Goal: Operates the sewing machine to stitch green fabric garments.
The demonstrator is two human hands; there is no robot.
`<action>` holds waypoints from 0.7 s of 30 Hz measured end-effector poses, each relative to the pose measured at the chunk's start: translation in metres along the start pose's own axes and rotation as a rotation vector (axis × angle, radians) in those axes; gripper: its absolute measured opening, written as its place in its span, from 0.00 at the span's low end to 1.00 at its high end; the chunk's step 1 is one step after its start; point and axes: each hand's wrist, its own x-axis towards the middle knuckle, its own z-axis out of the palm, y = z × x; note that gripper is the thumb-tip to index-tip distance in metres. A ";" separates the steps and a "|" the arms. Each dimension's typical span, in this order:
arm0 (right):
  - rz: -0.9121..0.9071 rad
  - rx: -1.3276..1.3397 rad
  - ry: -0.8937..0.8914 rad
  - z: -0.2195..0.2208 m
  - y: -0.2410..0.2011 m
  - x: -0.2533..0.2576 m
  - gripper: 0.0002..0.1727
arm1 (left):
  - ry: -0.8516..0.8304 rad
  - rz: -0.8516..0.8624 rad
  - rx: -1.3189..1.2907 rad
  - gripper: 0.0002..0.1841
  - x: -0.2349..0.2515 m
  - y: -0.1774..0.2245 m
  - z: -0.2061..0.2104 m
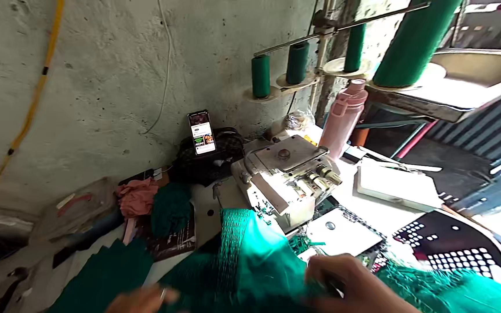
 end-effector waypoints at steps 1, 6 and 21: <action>0.023 0.005 0.150 0.017 0.023 0.011 0.13 | 0.076 -0.012 0.043 0.21 0.027 -0.002 0.019; 0.108 0.041 0.386 0.055 0.064 0.038 0.11 | 0.383 0.269 -0.065 0.25 0.118 0.040 0.128; 0.116 -0.257 0.438 0.031 0.079 -0.014 0.20 | 0.338 0.278 -0.247 0.13 0.143 0.046 0.155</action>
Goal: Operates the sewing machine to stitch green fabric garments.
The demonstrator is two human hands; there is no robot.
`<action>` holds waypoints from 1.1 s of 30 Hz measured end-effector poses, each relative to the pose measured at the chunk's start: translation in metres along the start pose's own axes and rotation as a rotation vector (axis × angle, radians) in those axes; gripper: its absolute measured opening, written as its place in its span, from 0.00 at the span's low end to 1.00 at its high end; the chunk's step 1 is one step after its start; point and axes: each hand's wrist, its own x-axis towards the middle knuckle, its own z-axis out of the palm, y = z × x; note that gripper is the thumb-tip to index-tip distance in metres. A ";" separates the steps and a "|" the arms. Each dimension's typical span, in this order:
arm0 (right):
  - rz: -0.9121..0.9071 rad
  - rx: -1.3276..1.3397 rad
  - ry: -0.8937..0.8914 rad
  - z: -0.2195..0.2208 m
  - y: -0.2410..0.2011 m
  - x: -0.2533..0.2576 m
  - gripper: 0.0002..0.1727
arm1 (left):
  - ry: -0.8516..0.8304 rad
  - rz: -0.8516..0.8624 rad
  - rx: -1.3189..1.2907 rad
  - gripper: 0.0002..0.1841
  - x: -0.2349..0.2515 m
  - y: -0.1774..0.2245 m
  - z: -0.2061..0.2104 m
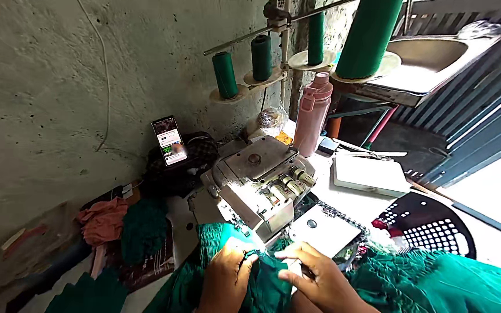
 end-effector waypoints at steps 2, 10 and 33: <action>-0.062 0.119 0.044 0.007 -0.005 0.025 0.18 | 0.001 -0.005 -0.005 0.13 0.001 0.002 0.000; 0.210 0.489 0.010 0.022 -0.015 0.060 0.06 | 0.032 -0.165 -0.024 0.14 0.013 -0.002 -0.019; 0.008 0.315 0.144 0.039 -0.008 0.046 0.05 | 0.075 -0.193 -0.021 0.11 0.000 -0.003 -0.007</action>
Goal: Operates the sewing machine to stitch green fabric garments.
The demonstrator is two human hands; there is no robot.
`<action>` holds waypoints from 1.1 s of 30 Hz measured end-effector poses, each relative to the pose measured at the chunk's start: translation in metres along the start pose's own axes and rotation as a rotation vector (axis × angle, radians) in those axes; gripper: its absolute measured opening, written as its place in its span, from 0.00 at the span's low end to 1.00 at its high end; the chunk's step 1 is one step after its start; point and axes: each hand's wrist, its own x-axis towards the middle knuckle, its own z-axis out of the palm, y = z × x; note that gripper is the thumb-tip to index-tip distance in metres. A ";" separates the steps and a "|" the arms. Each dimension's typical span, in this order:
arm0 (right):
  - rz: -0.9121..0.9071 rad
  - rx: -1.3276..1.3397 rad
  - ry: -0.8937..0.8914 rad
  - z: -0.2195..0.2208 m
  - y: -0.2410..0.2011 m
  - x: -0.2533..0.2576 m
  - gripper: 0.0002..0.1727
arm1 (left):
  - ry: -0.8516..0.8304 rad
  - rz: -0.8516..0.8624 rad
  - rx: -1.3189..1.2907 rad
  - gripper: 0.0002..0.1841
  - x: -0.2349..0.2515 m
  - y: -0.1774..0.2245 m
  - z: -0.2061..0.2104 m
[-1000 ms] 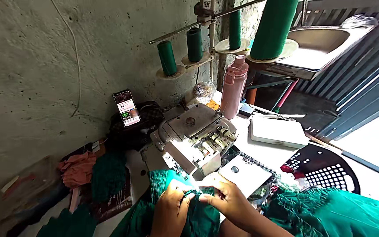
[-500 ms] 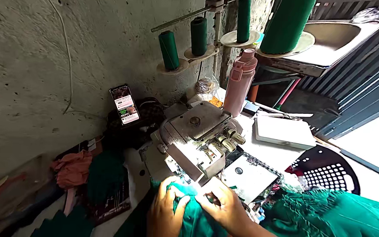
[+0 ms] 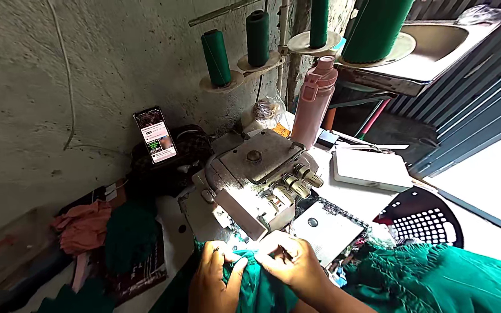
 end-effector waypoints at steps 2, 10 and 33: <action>0.013 0.058 0.023 -0.001 0.001 0.001 0.04 | 0.016 -0.007 0.048 0.09 0.004 0.005 0.002; 0.095 0.152 0.053 -0.002 0.000 0.004 0.11 | -0.004 -0.079 0.120 0.12 0.007 0.013 0.004; -0.011 -0.231 0.113 0.013 0.014 0.015 0.08 | 0.036 -0.172 0.361 0.13 0.031 0.013 0.009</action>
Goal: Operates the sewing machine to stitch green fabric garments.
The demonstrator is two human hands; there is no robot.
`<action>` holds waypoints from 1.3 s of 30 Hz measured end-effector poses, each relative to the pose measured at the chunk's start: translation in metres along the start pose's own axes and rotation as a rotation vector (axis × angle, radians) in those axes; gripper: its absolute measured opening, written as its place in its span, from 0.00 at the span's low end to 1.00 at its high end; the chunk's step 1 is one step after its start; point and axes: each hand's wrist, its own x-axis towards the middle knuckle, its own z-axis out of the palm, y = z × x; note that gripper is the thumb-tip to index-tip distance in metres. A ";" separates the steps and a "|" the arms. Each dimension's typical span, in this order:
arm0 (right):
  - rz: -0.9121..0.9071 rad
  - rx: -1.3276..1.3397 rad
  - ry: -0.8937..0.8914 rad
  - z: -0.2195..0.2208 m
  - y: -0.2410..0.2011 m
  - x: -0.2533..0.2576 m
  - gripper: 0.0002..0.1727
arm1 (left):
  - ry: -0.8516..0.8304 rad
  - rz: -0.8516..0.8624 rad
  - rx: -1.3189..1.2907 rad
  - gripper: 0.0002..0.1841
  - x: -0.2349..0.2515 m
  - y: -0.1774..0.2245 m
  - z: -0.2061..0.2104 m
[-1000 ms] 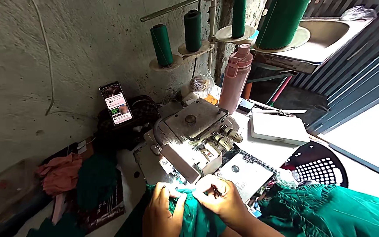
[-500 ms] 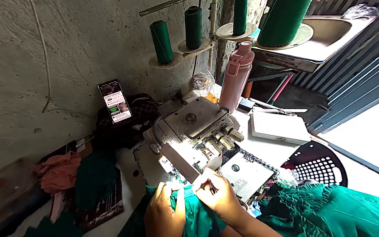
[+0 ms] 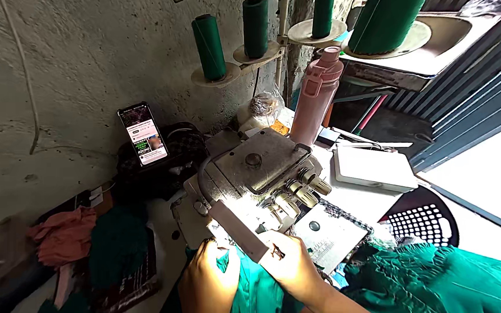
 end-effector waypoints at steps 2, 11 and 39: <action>0.018 -0.003 -0.003 0.000 0.000 0.001 0.09 | 0.007 -0.001 0.028 0.14 0.002 0.000 0.002; 0.077 0.119 -0.043 0.000 -0.001 0.001 0.09 | 0.035 0.020 0.061 0.28 0.005 -0.009 0.014; 0.137 0.095 -0.028 0.006 -0.006 0.004 0.08 | 0.125 0.069 -0.029 0.25 0.014 -0.024 0.030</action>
